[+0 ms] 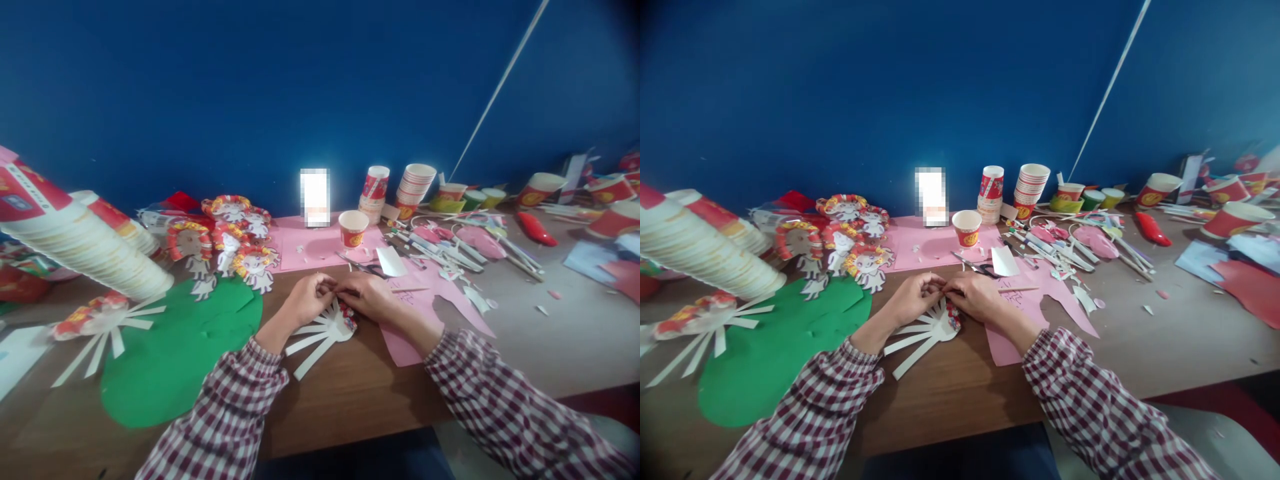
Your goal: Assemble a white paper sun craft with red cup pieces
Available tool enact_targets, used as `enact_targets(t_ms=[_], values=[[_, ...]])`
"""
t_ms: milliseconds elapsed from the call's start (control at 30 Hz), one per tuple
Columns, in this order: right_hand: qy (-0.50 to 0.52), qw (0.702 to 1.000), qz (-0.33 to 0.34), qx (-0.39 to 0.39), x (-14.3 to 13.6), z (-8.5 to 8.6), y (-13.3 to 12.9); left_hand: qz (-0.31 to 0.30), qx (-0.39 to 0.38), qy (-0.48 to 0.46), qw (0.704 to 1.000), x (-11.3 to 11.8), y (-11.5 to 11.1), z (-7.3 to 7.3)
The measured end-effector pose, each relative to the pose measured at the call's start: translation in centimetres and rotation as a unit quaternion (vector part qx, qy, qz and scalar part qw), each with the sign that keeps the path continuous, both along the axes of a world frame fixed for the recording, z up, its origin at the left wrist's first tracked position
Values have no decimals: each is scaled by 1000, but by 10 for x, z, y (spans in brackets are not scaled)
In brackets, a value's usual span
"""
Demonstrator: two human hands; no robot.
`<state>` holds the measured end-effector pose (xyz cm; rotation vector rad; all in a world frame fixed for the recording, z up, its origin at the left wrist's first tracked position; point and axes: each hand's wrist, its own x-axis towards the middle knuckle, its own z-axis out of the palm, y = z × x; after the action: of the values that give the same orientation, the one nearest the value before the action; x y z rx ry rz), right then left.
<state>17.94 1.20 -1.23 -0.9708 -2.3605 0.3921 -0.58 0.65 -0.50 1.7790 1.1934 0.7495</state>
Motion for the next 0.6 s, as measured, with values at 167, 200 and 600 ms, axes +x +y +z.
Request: enact_targets(t_ms=[167,200,600], values=[[10,1000,-7,3,-1,0,1,-7,-7,-9,1000,1,-1,0],[13,1000,-9,5,-1,0,1,-5,-9,-7,1000,1,-1,0],[24,999,-16,-18,-3,5,-2,31,56,51,997,-4,-2,6]])
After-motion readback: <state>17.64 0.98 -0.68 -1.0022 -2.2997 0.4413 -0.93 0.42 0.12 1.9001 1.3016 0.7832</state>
